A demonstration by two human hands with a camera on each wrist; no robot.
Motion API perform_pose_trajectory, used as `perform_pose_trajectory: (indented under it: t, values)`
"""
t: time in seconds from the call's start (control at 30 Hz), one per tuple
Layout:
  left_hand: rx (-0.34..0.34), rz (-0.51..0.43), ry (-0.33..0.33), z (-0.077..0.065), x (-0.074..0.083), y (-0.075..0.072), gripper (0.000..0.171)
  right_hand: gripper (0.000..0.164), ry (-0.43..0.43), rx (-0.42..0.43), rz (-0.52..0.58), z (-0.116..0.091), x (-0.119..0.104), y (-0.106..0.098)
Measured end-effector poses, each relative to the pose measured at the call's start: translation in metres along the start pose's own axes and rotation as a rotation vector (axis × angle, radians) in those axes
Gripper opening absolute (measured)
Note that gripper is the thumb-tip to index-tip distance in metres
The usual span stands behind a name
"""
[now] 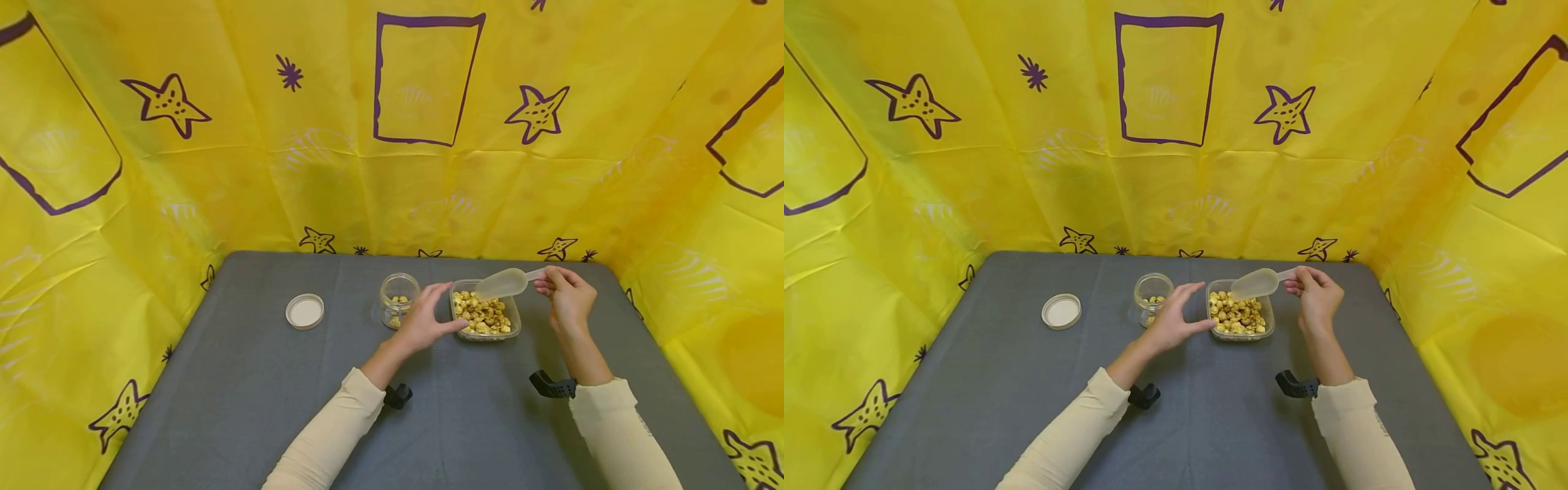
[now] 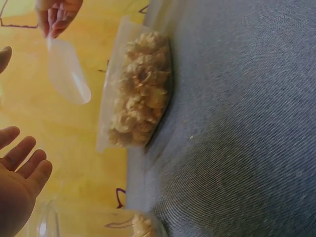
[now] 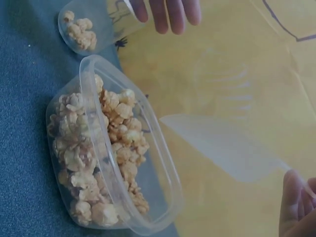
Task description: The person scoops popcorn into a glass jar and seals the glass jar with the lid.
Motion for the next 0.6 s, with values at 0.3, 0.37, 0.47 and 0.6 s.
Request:
perform_pose_trajectory:
  t: [0.3,0.37,0.47,0.6]
  values:
    - [-0.02,0.008,-0.026,0.002,-0.005,0.014,0.079,0.01,-0.026,0.036,-0.028,0.003,0.001,-0.009]
    - [-0.018,0.017,-0.029,0.002,-0.007,0.017,0.079,0.01,-0.028,0.04,-0.035,0.003,0.002,-0.011]
    - [-0.02,0.026,-0.037,0.002,-0.01,0.019,0.079,0.011,-0.029,0.045,-0.044,0.003,0.003,-0.013]
    - [-0.023,0.039,-0.048,0.001,-0.014,0.023,0.078,0.011,-0.03,0.053,-0.059,0.003,0.005,-0.016]
Point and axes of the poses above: each hand's wrist, its own z-axis towards the middle knuckle, its own y-axis out of the palm, x = y × z, the point moved 8 cm from there along z, towards the middle knuckle, and after that the axes turned 6 degrees about -y, right-handed, at the moved point
